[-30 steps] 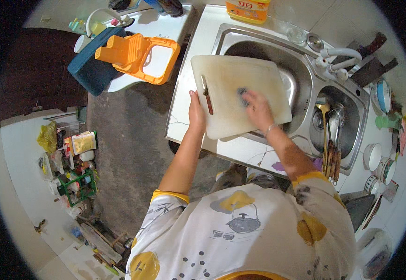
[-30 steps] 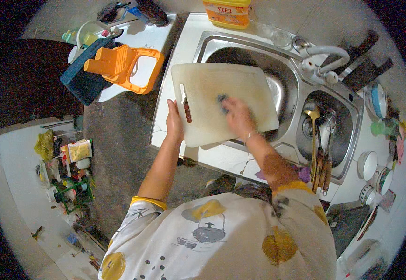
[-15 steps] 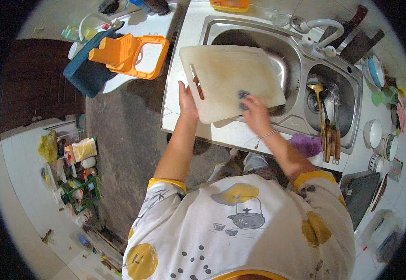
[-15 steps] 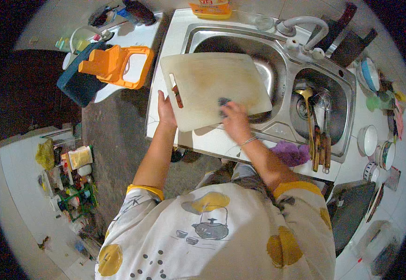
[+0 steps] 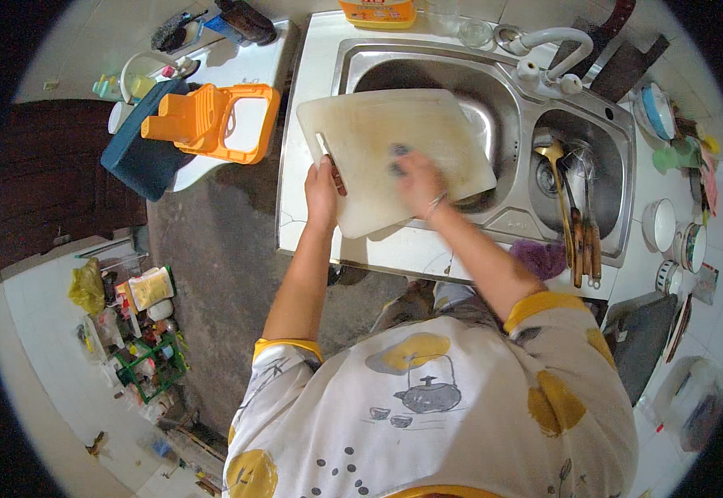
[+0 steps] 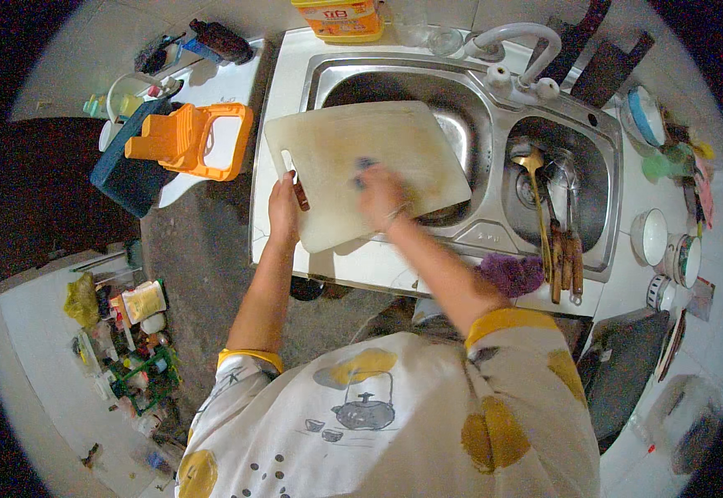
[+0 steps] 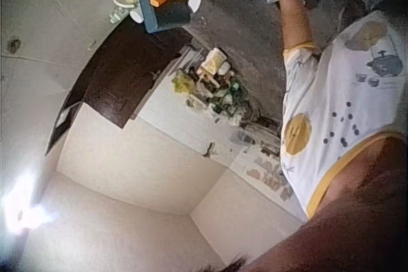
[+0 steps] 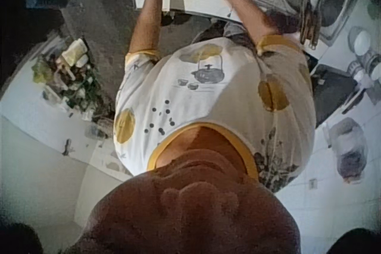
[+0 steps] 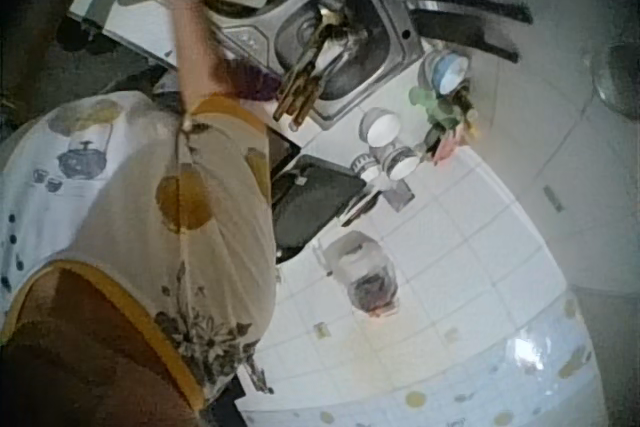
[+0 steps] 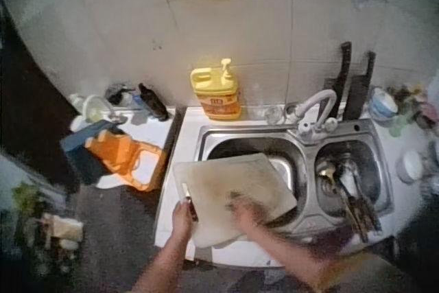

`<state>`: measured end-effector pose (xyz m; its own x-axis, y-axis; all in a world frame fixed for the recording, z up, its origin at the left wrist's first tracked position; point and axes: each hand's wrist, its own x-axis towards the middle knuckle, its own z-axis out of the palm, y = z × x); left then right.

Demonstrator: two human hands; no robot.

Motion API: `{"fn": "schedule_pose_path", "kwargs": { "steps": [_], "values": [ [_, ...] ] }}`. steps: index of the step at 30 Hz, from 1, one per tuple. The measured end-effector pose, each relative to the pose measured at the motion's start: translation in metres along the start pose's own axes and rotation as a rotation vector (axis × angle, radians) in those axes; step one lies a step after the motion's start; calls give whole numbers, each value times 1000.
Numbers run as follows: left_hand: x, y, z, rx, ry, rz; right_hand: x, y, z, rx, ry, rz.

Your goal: The person washes a black rectangular grill pan and a white cutting board in a kitchen sink. They use a metal scrubber to clean the surfaces under running water, rinsing the items thoroughly before placing them aside.

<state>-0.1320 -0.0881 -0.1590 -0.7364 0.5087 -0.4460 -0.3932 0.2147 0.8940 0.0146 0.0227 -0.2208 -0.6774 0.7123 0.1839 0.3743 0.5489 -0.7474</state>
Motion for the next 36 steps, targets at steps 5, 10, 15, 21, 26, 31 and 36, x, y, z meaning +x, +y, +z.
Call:
{"fn": "schedule_pose_path", "kwargs": {
  "steps": [5, 10, 15, 21, 26, 31, 36],
  "values": [
    [6, -8, -12, 29, 59, -4, 40, -55, 34, 41, -43, -152],
    [9, 9, -2, 122, 44, -32, 149, 62, 45, -48, 77, 167],
    [17, -6, -20, 1, -36, -177, 84, -78, 14, 62, -202, -106],
    [9, 18, -3, 210, 15, -181, 121, 86, -4, 5, -75, 361],
    [18, 15, -8, 106, -36, -242, 86, 143, 18, -189, 54, 464],
    [3, 16, -16, -23, -161, -179, 23, -43, -1, 115, 49, -123],
    [-44, 28, -56, -4, -106, -54, 18, 103, 5, -92, 27, 519]
  ]
}}
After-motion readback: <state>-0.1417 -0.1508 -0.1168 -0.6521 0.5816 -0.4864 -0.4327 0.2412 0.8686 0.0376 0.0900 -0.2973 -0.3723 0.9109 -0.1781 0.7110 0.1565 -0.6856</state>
